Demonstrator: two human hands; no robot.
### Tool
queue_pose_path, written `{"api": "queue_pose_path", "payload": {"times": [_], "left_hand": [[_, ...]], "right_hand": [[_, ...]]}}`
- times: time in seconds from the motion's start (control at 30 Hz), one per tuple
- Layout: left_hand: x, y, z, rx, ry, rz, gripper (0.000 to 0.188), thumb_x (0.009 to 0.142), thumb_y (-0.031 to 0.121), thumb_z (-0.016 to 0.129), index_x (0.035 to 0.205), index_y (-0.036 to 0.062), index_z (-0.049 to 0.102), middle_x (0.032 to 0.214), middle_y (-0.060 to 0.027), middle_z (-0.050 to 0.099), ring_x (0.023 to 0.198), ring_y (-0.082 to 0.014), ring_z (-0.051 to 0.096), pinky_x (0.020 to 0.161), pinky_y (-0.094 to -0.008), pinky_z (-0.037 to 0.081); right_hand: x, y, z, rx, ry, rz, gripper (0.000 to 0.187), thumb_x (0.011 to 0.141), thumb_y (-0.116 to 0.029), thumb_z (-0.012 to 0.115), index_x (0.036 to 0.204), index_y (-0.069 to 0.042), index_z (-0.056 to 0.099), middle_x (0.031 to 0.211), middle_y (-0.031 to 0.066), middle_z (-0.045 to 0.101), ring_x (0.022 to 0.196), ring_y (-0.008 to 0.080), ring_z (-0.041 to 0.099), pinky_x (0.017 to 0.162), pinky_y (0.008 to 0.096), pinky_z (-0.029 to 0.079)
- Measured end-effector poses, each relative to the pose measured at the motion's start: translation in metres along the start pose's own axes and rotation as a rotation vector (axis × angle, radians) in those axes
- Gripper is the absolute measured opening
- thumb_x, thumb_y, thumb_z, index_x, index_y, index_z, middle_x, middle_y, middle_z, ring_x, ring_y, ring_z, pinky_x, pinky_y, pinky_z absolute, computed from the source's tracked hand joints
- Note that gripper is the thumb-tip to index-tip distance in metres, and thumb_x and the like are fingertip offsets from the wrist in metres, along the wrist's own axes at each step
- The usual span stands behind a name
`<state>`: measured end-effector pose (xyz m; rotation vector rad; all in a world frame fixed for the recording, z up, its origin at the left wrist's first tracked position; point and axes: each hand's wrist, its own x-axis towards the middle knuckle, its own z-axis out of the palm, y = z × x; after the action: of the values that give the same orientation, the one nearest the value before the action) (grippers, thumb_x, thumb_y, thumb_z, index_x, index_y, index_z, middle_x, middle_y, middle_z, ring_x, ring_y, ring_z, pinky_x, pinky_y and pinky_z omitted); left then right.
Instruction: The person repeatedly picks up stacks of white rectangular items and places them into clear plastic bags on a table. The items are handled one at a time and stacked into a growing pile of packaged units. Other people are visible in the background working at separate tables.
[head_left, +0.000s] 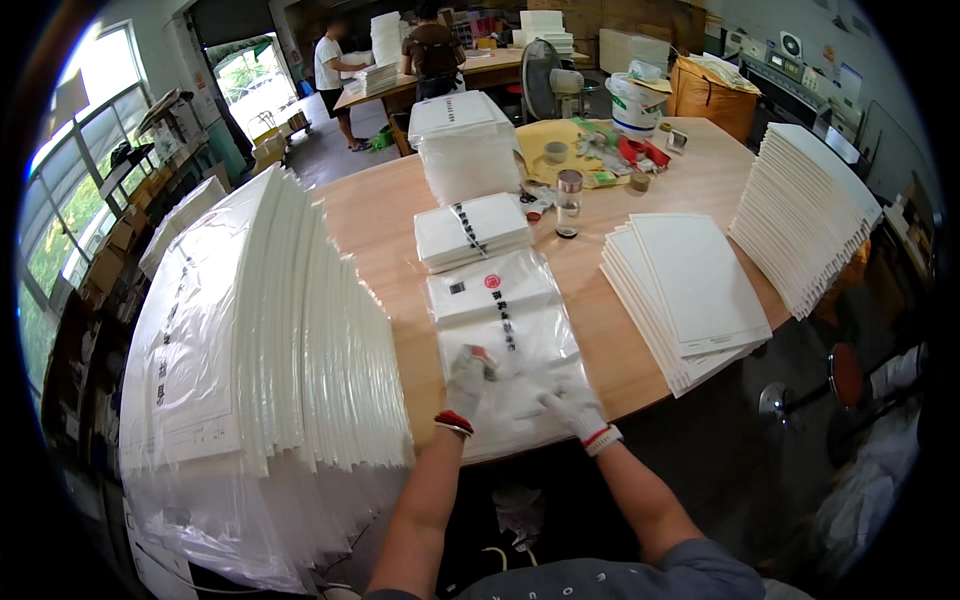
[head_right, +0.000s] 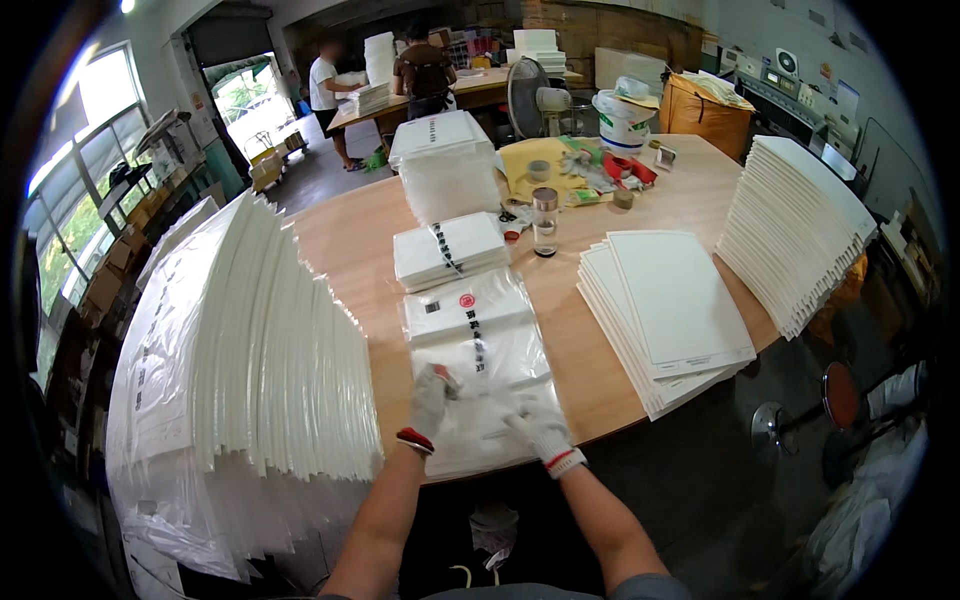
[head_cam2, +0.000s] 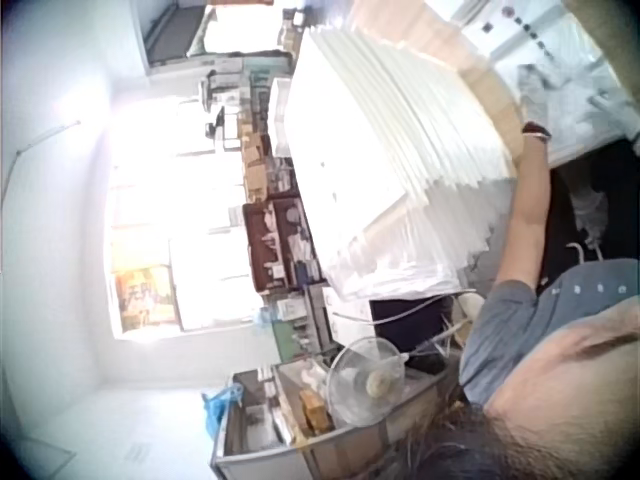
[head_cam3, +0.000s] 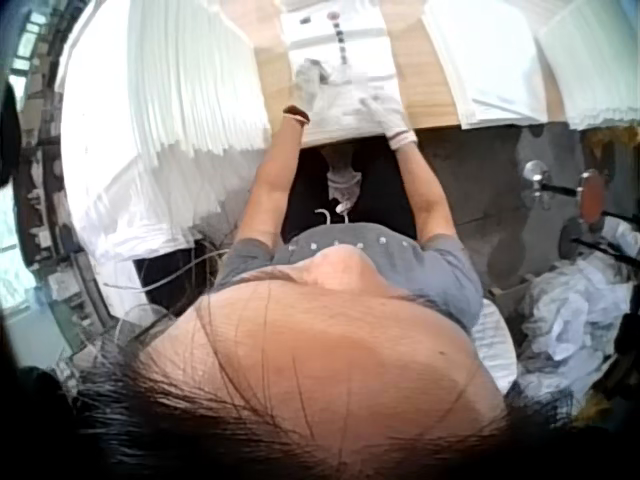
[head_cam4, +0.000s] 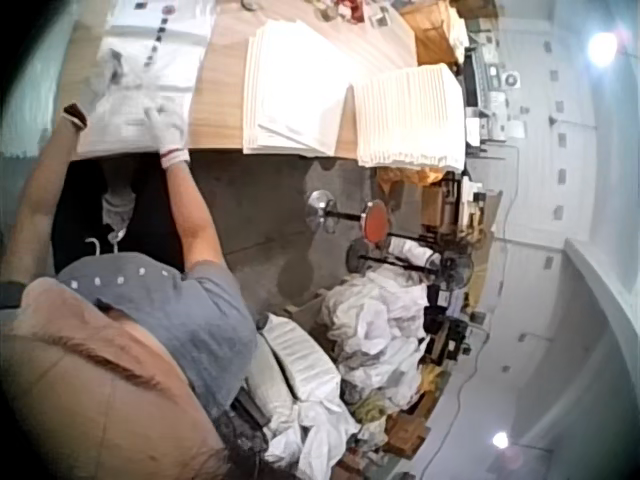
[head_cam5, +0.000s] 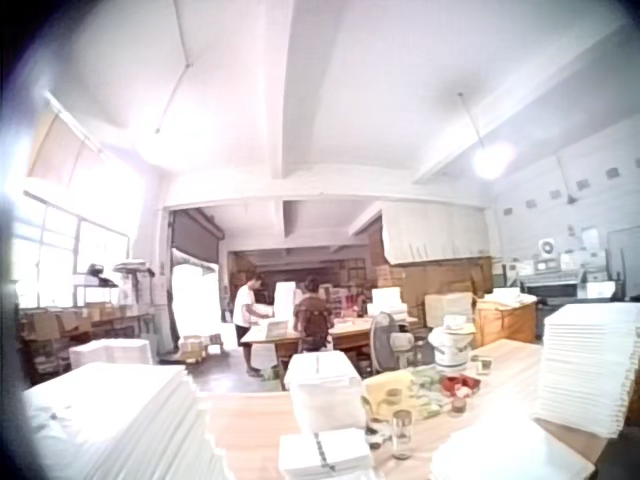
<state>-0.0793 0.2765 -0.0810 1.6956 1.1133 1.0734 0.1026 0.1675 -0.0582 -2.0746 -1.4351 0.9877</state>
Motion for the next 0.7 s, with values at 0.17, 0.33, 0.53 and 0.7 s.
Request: {"api": "queue_pose_path", "payload": {"times": [0.17, 0.33, 0.53, 0.7], "left_hand": [[0.022, 0.033, 0.006, -0.412, -0.123, -0.416, 0.013, 0.088, 0.006, 0.045, 0.099, 0.0054, 0.051, 0.081, -0.0055, 0.066, 0.051, -0.0048, 0.042, 0.047, -0.0201, 0.037], [0.030, 0.106, 0.013, -0.476, -0.226, -0.333, 0.028, 0.091, 0.008, 0.047, 0.117, -0.0002, 0.047, 0.092, -0.0084, 0.067, 0.051, -0.0031, 0.042, 0.045, -0.0183, 0.036], [0.009, 0.115, 0.010, -0.059, -0.275, -0.066, 0.039, 0.085, 0.006, 0.055, 0.122, -0.0027, 0.046, 0.084, -0.0069, 0.065, 0.073, -0.0131, 0.060, 0.062, -0.0241, 0.046], [-0.039, 0.111, -0.015, 0.320, -0.108, 0.145, 0.044, 0.078, 0.009, 0.064, 0.118, -0.0042, 0.048, 0.086, -0.0137, 0.063, 0.082, -0.0261, 0.061, 0.071, -0.0362, 0.048]], "right_hand": [[-0.050, -0.028, -0.008, -0.043, 0.860, -0.831, 0.032, 0.067, -0.001, 0.069, 0.094, -0.002, 0.053, 0.097, 0.0169, 0.058, 0.088, 0.0303, 0.057, 0.074, 0.0402, 0.048], [0.053, -0.036, 0.042, -0.011, 0.330, -0.415, 0.042, 0.080, -0.022, 0.057, 0.118, -0.005, 0.048, 0.108, 0.0173, 0.057, 0.100, 0.0323, 0.057, 0.085, 0.0436, 0.045], [0.030, 0.027, 0.084, -0.444, 0.563, -0.819, 0.033, 0.077, -0.012, 0.058, 0.109, -0.005, 0.057, 0.105, 0.0123, 0.059, 0.092, 0.0284, 0.059, 0.077, 0.0345, 0.048], [-0.069, 0.029, -0.058, 0.244, 0.142, -0.622, 0.022, 0.079, -0.010, 0.065, 0.100, -0.004, 0.063, 0.090, 0.0114, 0.065, 0.086, 0.0240, 0.063, 0.079, 0.0320, 0.050]]}}
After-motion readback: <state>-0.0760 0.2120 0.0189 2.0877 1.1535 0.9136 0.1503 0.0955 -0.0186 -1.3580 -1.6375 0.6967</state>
